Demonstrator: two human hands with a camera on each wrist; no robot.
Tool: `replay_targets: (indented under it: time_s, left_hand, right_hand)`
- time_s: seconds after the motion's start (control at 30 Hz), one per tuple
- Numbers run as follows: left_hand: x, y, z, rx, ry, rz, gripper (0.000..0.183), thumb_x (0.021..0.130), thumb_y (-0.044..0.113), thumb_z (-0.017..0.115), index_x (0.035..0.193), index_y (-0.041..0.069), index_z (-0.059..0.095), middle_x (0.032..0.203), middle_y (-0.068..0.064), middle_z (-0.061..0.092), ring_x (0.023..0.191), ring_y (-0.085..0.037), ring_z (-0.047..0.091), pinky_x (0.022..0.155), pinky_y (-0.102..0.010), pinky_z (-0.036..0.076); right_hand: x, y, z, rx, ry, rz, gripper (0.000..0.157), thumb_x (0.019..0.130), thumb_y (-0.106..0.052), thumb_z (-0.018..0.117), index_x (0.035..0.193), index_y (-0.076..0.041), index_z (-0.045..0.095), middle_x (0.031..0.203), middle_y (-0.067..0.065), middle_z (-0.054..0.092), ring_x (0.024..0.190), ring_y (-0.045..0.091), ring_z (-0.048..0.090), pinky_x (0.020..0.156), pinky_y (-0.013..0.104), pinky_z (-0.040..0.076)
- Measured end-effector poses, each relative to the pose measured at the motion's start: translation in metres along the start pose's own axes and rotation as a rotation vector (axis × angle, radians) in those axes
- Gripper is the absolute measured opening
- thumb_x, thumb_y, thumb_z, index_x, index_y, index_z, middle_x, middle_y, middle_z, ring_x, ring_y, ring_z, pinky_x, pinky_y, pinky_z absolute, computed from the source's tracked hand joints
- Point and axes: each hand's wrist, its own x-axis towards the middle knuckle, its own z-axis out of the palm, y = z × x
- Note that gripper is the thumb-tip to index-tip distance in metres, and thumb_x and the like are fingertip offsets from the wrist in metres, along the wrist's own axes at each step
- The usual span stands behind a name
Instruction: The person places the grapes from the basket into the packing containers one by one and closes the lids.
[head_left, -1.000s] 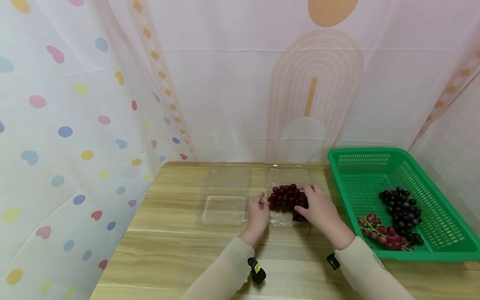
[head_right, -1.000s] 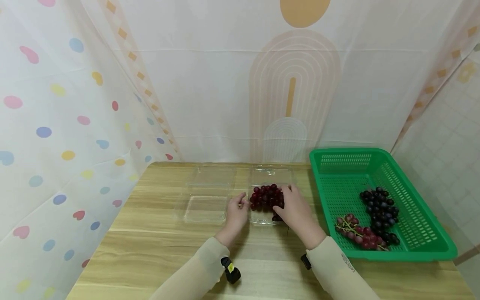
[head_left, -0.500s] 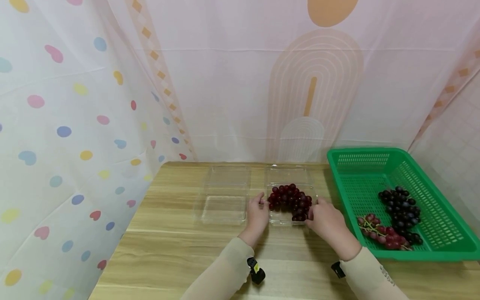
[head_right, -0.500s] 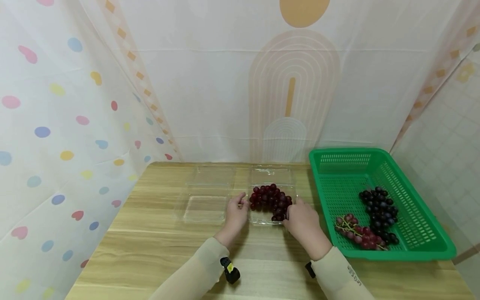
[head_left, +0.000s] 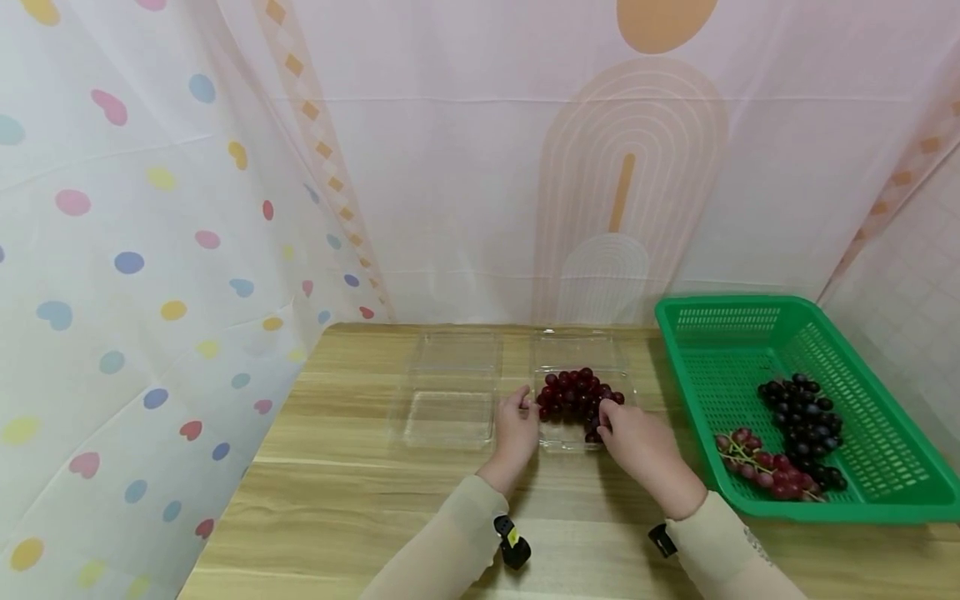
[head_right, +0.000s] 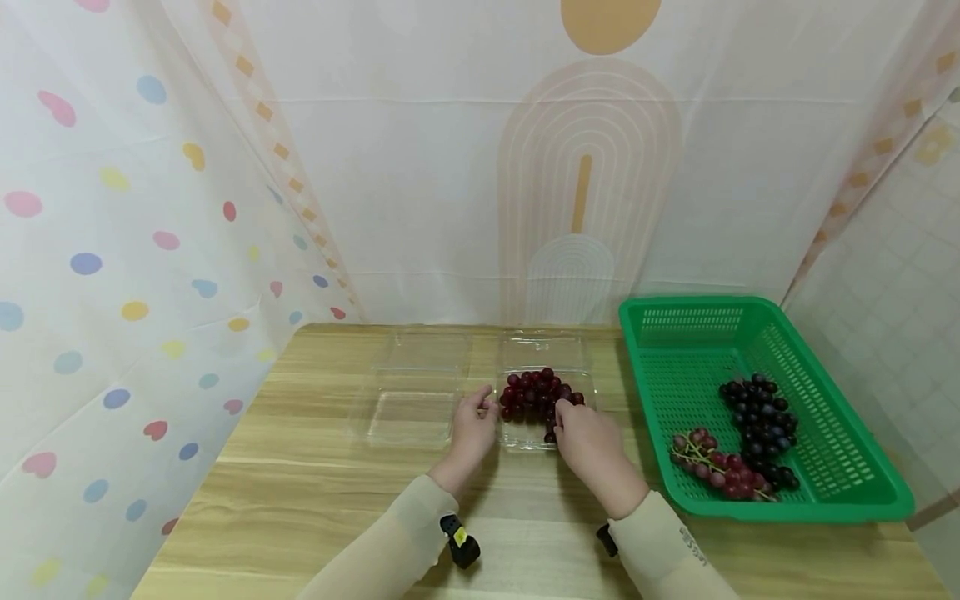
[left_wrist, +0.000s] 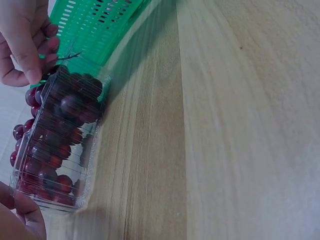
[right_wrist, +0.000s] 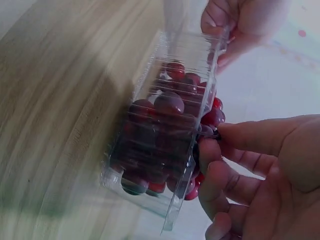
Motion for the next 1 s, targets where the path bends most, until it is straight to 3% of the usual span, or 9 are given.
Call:
replay_targets:
  time_s: [0.07,0.2,0.4,0.67,0.87,1.0]
  left_hand:
    - [-0.0006,0.0000,0.0000,-0.006,-0.003,0.001,0.034,0.087,-0.004,0.057,0.120,-0.009,0.058,0.090,-0.013,0.056,0.080,-0.019,0.056,0.071,-0.027,0.051]
    - [-0.0014,0.0005,-0.0004,-0.003,-0.004,-0.002,0.034,0.087,-0.004,0.057,0.120,-0.009,0.058,0.090,-0.013,0.056,0.080,-0.020,0.055,0.072,-0.027,0.050]
    - [0.0004,0.0007,-0.0014,-0.024,-0.033,-0.030,0.037,0.088,-0.003,0.057,0.124,-0.008,0.056,0.092,-0.013,0.056,0.080,-0.017,0.055,0.067,-0.023,0.050]
    - [0.0016,0.0000,-0.0007,-0.023,-0.027,-0.028,0.036,0.087,-0.004,0.056,0.123,-0.008,0.057,0.092,-0.013,0.055,0.080,-0.018,0.055,0.069,-0.023,0.050]
    - [0.0015,-0.0019,-0.0002,-0.015,-0.024,-0.001,0.035,0.087,-0.004,0.057,0.122,-0.010,0.057,0.091,-0.015,0.056,0.080,-0.019,0.056,0.069,-0.025,0.050]
    - [0.0008,-0.0021,-0.0006,-0.005,-0.028,0.011,0.034,0.088,-0.004,0.057,0.121,-0.011,0.057,0.091,-0.015,0.056,0.082,-0.021,0.056,0.071,-0.027,0.050]
  right_hand:
    - [0.0000,-0.0014,0.0015,0.009,0.001,0.001,0.013,0.087,-0.015,0.066,0.081,-0.014,0.055,0.065,0.000,0.055,0.051,0.016,0.045,0.045,0.027,0.034]
    - [0.0004,-0.0017,0.0034,0.141,-0.007,0.030,0.005,0.087,-0.012,0.065,0.091,-0.013,0.061,0.067,0.000,0.057,0.054,0.014,0.046,0.048,0.027,0.036]
    - [0.0002,-0.0014,0.0041,0.293,-0.059,0.032,0.020,0.089,-0.005,0.058,0.105,-0.007,0.070,0.081,0.005,0.065,0.050,0.011,0.038,0.049,0.026,0.034]
    - [0.0030,-0.0017,0.0085,0.164,-0.015,-0.001,0.007,0.084,-0.013,0.070,0.091,-0.014,0.070,0.078,-0.001,0.065,0.061,0.010,0.051,0.053,0.027,0.040]
    - [0.0044,0.0015,0.0099,0.163,0.000,-0.014,0.010,0.083,-0.009,0.070,0.091,-0.014,0.070,0.074,-0.001,0.062,0.057,0.011,0.047,0.049,0.025,0.036]
    - [0.0043,0.0019,0.0089,0.101,0.036,-0.043,0.007,0.081,-0.014,0.074,0.083,-0.016,0.068,0.073,-0.002,0.061,0.059,0.011,0.048,0.049,0.026,0.037]
